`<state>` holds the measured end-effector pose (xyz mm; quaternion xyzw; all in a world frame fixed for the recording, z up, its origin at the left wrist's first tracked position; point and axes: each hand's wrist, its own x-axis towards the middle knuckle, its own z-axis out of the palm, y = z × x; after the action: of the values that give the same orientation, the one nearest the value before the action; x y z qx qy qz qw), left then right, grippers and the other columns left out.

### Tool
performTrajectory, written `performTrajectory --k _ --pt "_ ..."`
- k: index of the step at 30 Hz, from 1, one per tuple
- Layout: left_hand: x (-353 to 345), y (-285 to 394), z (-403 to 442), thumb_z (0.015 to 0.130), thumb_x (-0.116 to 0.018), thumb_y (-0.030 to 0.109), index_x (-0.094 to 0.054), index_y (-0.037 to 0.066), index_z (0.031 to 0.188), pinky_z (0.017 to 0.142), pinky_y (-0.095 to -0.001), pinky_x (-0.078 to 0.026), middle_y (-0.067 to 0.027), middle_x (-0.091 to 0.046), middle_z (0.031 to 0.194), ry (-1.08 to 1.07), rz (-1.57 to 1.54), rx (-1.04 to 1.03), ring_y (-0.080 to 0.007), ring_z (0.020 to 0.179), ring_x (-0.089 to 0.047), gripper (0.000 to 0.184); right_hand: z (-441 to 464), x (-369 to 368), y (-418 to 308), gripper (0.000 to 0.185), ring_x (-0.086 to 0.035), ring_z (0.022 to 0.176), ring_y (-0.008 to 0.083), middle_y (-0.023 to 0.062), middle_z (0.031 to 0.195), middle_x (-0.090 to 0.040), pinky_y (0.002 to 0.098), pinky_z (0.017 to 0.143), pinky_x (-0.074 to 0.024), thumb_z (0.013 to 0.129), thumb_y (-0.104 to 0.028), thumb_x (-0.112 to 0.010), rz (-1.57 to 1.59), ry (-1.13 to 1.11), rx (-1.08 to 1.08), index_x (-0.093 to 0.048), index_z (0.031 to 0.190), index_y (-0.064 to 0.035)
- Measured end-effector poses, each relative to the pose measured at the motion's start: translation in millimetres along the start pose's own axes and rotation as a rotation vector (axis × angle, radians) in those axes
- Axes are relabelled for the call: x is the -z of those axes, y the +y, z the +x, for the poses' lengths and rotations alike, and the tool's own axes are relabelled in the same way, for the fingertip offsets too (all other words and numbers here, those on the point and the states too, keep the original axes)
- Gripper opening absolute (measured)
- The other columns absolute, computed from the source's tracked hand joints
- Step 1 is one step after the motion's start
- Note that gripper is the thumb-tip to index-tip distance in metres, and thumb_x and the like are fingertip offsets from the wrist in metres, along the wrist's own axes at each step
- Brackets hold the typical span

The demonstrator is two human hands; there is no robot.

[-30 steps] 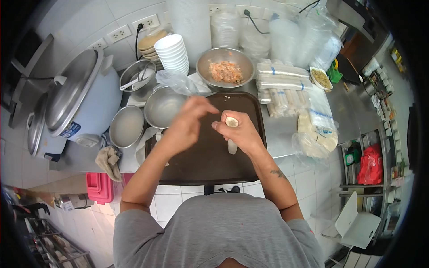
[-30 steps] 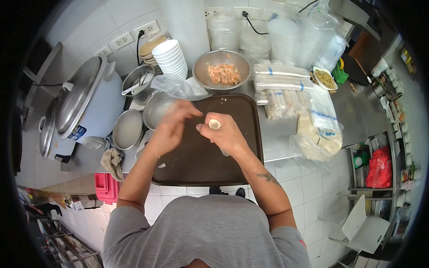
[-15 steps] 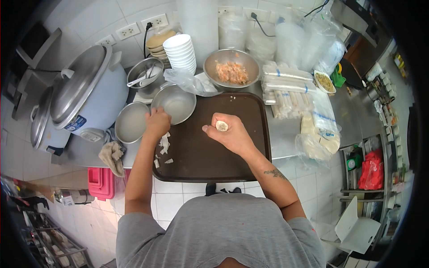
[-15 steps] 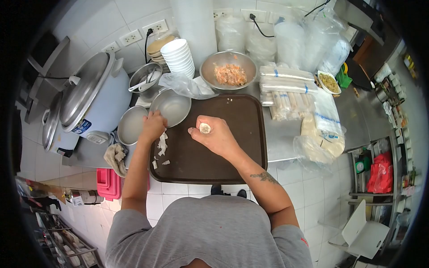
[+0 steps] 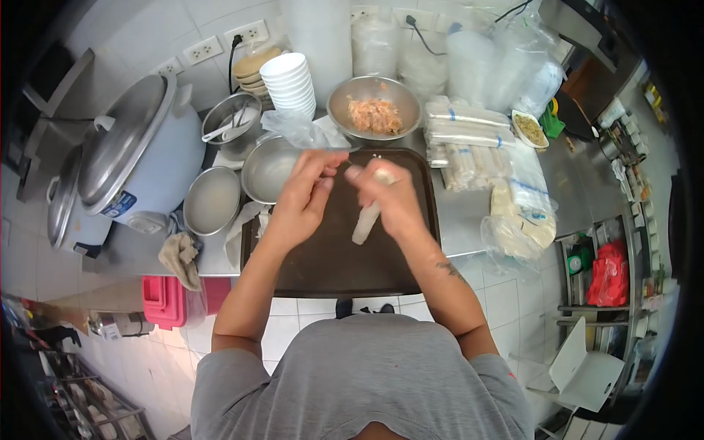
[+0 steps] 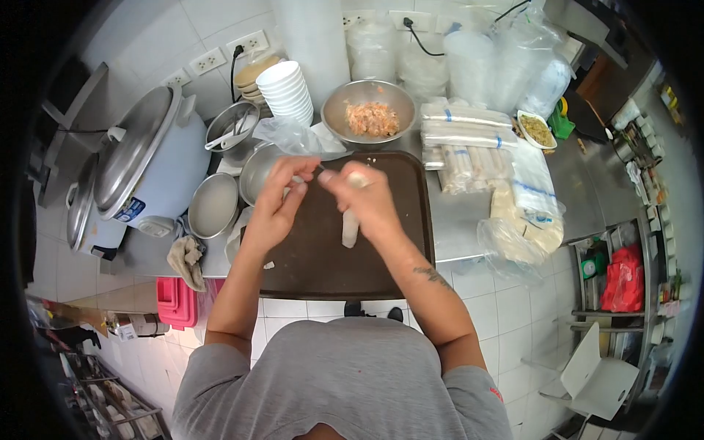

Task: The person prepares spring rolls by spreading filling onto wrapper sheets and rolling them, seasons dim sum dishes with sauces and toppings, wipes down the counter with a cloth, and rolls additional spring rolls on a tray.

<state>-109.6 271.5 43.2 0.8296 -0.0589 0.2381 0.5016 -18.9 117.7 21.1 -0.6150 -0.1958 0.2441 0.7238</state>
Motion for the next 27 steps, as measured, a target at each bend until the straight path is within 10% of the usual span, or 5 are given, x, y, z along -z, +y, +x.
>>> performTrajectory --k 2,7,11,18,27 --pt "-21.7 -39.2 -3.0 0.086 -0.068 0.013 -0.045 0.007 0.139 0.095 -0.0354 -0.041 -0.0098 -0.056 0.120 -0.161 0.057 0.087 -0.0220 0.107 -0.056 0.058 16.7 17.2 23.5 0.029 -0.047 0.053 0.0091 -0.0002 0.058 -0.050 0.0270 0.053 -0.0399 0.086 -0.022 -0.075 0.405 0.110 0.085 -0.057 0.067 -0.0091" --pt "-93.0 -95.9 -35.9 0.083 -0.067 0.016 -0.047 0.003 0.114 0.081 -0.0525 -0.048 -0.0256 -0.061 0.107 -0.443 0.177 0.236 -0.0475 0.095 -0.060 0.039 16.3 57.9 75.5 0.032 -0.052 0.065 0.0147 0.0017 0.073 -0.052 0.0359 0.065 -0.0482 0.091 -0.032 -0.070 0.730 0.214 0.056 -0.051 0.106 -0.0108" --pt "-81.0 -112.5 -38.4 0.084 -0.066 0.012 -0.052 0.006 0.115 0.084 -0.0490 -0.046 -0.0201 -0.061 0.105 -0.608 0.246 0.282 -0.0416 0.100 -0.059 0.034 3.6 101.1 118.8 0.028 -0.060 0.081 0.0190 0.0050 0.085 -0.059 0.0389 0.084 -0.0507 0.095 -0.032 -0.064 0.849 0.237 -0.022 -0.053 0.109 -0.0099" --pt "-94.4 -130.6 -46.5 0.076 -0.066 0.005 -0.059 0.005 0.114 0.089 -0.0431 -0.039 -0.0125 -0.052 0.113 -0.437 0.738 -0.061 -0.0317 0.109 -0.050 0.039 -25.2 107.8 127.3 0.032 -0.061 0.105 0.0249 0.0098 0.111 -0.065 0.0389 0.095 -0.0450 0.084 -0.009 -0.069 -0.864 0.025 0.522 -0.064 0.115 -0.0091" --pt "-64.2 -138.0 -58.4 0.085 -0.063 0.011 -0.047 0.000 0.136 0.090 -0.0450 -0.038 -0.0133 -0.053 0.124 -0.274 0.911 -0.045 -0.0300 0.114 -0.050 0.054 -13.2 90.5 129.5 0.060 -0.039 0.136 0.0307 0.0139 0.142 -0.048 0.0535 0.112 -0.0273 0.090 -0.026 -0.063 -1.314 0.037 0.439 -0.042 0.144 -0.0083"
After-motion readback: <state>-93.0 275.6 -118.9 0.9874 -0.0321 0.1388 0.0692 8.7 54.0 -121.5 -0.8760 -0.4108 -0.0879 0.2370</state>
